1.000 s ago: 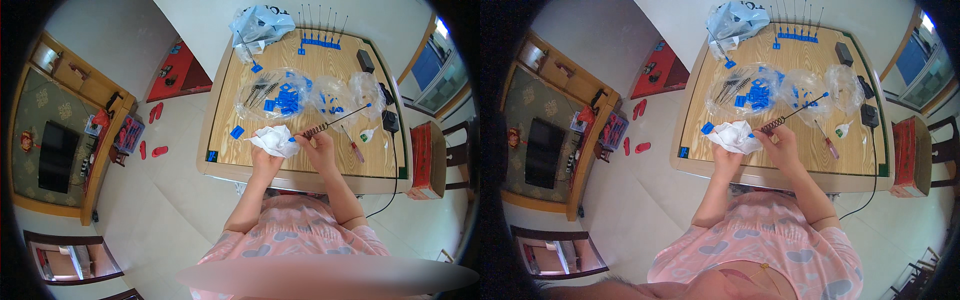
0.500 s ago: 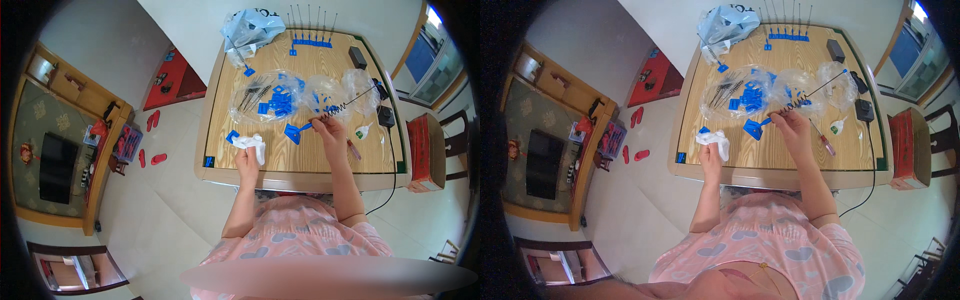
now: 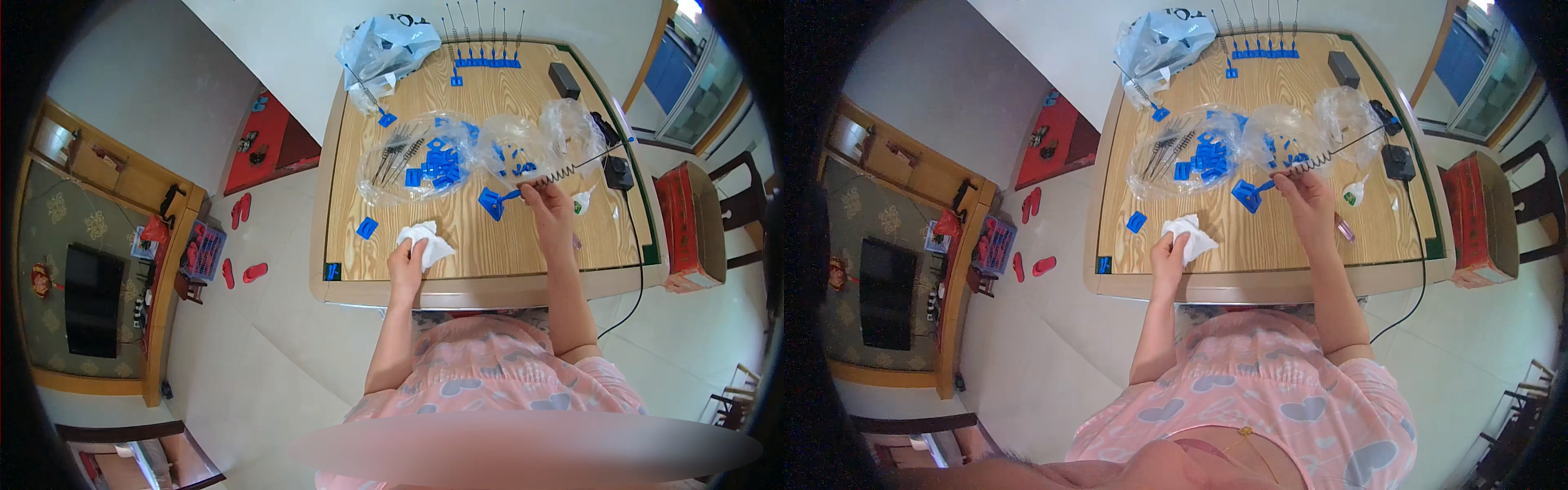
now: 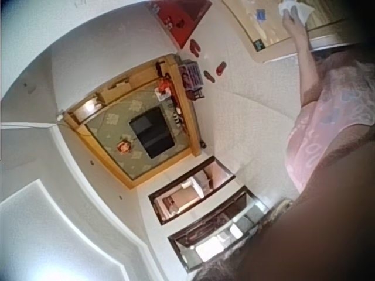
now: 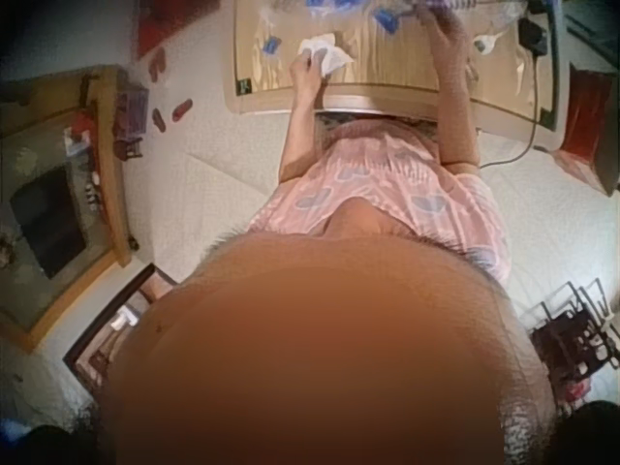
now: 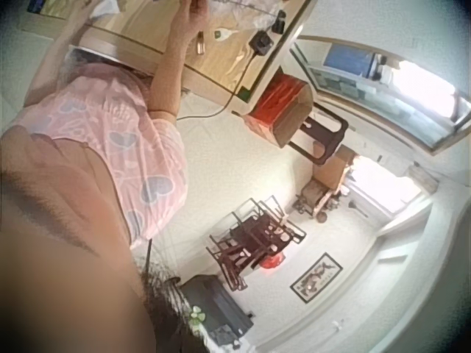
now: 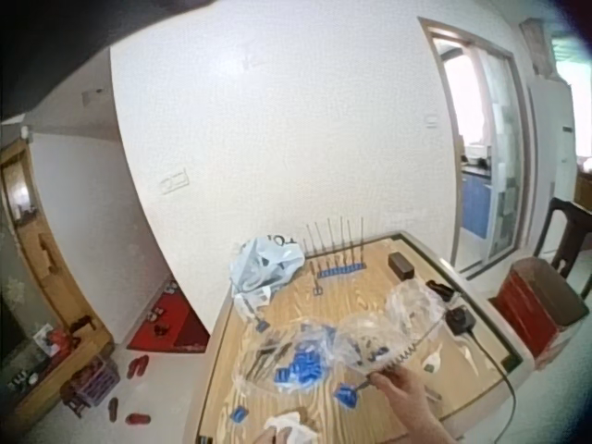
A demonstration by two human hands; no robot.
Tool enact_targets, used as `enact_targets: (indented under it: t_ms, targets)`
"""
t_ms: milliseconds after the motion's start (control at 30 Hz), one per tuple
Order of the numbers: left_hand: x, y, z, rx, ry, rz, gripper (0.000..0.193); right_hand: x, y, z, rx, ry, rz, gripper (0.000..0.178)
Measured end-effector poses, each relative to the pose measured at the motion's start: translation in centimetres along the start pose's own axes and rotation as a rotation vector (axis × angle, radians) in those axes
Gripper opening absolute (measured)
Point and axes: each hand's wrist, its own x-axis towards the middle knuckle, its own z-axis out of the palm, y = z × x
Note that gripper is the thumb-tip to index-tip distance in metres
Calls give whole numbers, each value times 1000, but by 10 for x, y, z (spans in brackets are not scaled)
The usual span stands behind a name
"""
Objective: The person assembles a wire and a spring into blue plastic clips at a workbench, using a screwdriver to aid the process.
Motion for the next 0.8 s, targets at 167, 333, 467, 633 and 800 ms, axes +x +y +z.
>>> enact_targets:
  t_ms: [167, 333, 467, 633, 800]
  targets:
    - [2, -11, 2, -135, 133, -14, 22, -6, 29, -3, -681, -122, -154, 11]
    - [1, -16, 0, -205, 25, -131, 23, -4, 51, 1, -738, -153, -120, 12]
    - [-10, -1, 0, -119, -149, -154, 24, -1, 72, -7, -793, -177, -96, 15]
    - [-30, 28, 0, 106, -115, -104, 19, -7, 58, -5, -800, -175, -119, 15]
    - [-46, 14, 0, -105, -37, -42, 12, -31, 49, -9, -658, -108, -47, 16]
